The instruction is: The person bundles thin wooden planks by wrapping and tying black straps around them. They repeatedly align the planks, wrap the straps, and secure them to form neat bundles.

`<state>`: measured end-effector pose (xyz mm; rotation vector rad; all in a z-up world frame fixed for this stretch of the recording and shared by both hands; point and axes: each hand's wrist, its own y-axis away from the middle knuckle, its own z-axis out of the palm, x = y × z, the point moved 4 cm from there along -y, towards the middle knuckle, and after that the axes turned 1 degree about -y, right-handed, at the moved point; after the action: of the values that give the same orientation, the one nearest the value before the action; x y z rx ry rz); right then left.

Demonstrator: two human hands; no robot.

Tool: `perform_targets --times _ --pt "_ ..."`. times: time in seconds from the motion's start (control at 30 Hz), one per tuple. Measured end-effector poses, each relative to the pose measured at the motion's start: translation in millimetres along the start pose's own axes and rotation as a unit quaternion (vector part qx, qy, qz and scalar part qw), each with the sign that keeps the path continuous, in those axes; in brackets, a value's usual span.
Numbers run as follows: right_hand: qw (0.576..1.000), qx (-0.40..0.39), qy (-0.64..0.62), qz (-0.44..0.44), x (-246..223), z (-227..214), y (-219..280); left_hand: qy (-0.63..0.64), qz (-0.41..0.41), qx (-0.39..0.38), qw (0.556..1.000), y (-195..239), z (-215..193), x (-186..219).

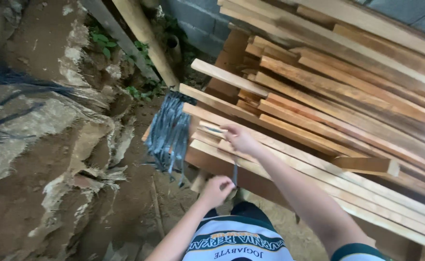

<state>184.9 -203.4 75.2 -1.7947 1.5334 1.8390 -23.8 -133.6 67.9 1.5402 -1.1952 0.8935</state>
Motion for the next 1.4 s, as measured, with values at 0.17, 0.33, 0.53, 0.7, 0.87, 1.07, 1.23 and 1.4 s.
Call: perform_targets --times 0.17,0.33,0.53,0.7,0.87,1.07,1.23,1.4 --pt "0.959 0.092 0.244 -0.107 -12.7 -122.4 52.1 0.065 -0.116 -0.041 0.990 3.4 69.7 -11.7" --pt "0.893 0.137 0.420 -0.089 70.7 -212.5 56.1 0.148 -0.281 0.072 0.946 -18.2 151.0 -80.7" --pt "0.962 0.001 0.270 0.049 153.1 -236.0 53.5 0.552 -0.396 0.328 0.656 -38.4 240.5 -32.6" --pt "0.922 -0.117 0.315 0.193 209.6 -243.5 7.1 0.681 -0.330 0.328 0.566 -56.2 330.3 -65.8" --pt "0.931 -0.156 0.236 0.232 116.9 -243.0 84.7 0.729 -0.369 0.294 0.496 -67.9 349.7 -32.3" --pt "0.949 -0.204 0.112 0.214 131.5 -260.5 100.3 0.759 -0.352 0.311 0.451 -77.4 376.5 -81.7" --pt "0.936 -0.159 0.141 0.281 200.8 -275.6 58.8 0.745 -0.346 0.374 0.430 -79.6 400.6 -110.0" --pt "0.940 -0.147 0.179 0.250 118.9 -262.7 101.6 0.681 -0.424 0.380 0.460 -63.6 359.2 -4.3"
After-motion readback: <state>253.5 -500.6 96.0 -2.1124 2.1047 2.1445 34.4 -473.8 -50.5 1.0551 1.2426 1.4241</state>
